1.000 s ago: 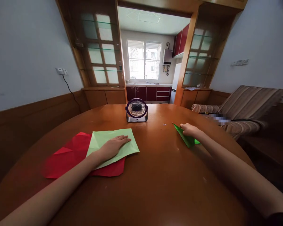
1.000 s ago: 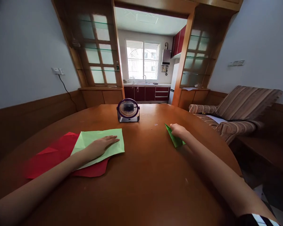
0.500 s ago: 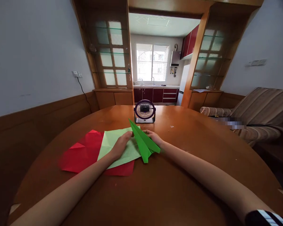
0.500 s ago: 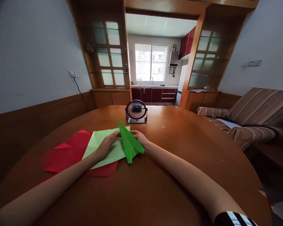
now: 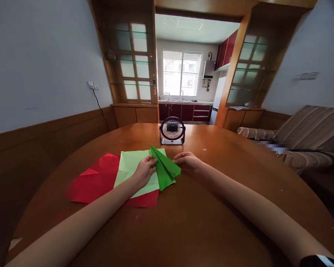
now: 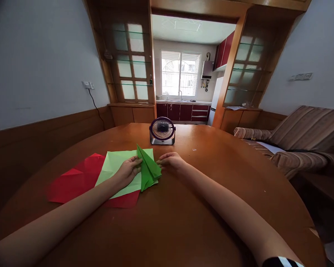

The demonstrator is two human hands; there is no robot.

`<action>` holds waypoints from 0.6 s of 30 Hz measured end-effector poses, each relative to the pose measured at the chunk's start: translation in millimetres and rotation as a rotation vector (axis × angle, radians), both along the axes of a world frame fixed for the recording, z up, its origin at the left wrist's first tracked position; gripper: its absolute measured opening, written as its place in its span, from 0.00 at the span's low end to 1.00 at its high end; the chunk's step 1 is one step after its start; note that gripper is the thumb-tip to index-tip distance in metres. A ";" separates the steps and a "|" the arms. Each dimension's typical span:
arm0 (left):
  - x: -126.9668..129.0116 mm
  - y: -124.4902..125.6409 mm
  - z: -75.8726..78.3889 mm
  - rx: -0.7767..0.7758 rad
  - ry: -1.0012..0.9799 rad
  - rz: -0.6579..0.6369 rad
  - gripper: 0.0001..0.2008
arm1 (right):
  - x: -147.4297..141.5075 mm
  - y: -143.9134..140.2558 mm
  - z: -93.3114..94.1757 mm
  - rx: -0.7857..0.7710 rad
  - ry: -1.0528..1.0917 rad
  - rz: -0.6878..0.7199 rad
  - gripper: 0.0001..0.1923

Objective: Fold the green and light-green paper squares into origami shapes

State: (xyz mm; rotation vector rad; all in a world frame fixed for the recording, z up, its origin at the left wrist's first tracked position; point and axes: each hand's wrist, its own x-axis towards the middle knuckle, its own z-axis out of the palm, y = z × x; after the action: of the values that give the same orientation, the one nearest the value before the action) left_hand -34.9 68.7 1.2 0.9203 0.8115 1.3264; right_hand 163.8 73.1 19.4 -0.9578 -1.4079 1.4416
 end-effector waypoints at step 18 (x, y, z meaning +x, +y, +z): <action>5.8 -4.6 4.8 -0.035 -0.102 -0.002 0.26 | -13.2 -4.2 5.7 0.021 -0.260 -0.041 0.17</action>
State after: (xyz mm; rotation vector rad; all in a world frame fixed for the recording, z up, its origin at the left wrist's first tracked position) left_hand -29.1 64.1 6.0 0.8189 0.7529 1.3422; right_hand 150.6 68.9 25.0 -1.1874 -1.5763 1.3044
